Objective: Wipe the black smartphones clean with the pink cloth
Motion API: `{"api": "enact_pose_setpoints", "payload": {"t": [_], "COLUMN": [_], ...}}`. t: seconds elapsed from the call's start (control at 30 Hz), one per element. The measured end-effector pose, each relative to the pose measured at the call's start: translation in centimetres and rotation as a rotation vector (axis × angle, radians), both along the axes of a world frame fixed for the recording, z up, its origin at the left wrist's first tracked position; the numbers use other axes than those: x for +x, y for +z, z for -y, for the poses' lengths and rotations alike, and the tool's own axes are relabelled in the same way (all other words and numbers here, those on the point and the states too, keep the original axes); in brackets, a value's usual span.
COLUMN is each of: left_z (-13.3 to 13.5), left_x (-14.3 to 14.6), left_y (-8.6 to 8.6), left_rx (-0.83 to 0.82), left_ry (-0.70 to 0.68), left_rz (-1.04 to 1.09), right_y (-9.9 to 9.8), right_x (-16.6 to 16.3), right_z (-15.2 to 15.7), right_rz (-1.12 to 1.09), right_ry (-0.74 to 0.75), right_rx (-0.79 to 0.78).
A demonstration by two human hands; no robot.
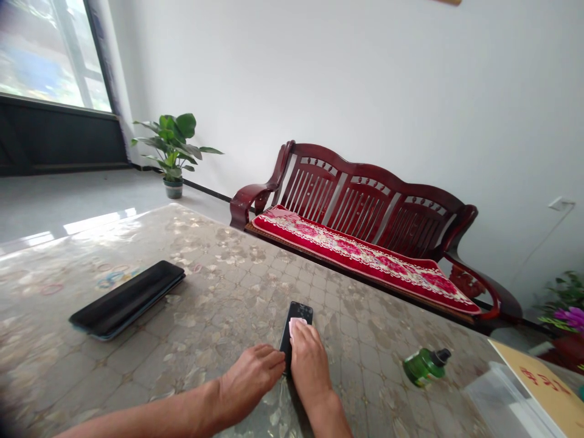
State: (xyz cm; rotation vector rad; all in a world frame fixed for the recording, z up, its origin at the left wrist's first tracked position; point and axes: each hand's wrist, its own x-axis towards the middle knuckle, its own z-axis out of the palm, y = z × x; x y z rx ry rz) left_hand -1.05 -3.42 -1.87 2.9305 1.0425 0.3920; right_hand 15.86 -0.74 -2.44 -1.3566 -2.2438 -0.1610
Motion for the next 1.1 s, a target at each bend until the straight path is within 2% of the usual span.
{"api": "enact_pose_setpoints", "payload": {"t": [0.1,0.27,0.53,0.67,0.83,0.97,1.03,1.1], "left_z": [0.0,0.0,-0.1,-0.5,-1.8,-4.1,-5.8,-7.6], "left_x": [-0.1,-0.2,-0.4,-0.5,-1.2,-1.3,-1.0,-0.5], "left_y": [0.1,0.4,0.2,0.0,2.0,3.9,4.6,5.1], "left_rx": [0.003,-0.014,-0.035,-0.062,-0.173,-0.238,-0.232,-0.184], "left_ry": [-0.018,-0.029,-0.038,-0.001,0.154,0.288,0.164,-0.054], "left_rz": [-0.003,0.008,0.001,0.078,0.127,0.16,0.17,0.107], "right_y": [0.0,-0.3,0.2,0.4,0.7,1.2,1.3,1.5], "right_x": [-0.2,0.3,-1.1,-0.6,1.3,1.8,1.7,1.5], "right_z": [0.1,2.1,-1.8,-0.1,3.8,4.9,5.0,5.1], "right_rz": [-0.002,-0.02,-0.013,-0.017,-0.012,0.0,0.005,0.012], "right_ry": [-0.004,0.094,0.001,0.047,0.154,0.191,0.189,0.182], "right_rx": [-0.011,-0.051,-0.031,-0.041,-0.039,-0.029,-0.032,-0.04]}}
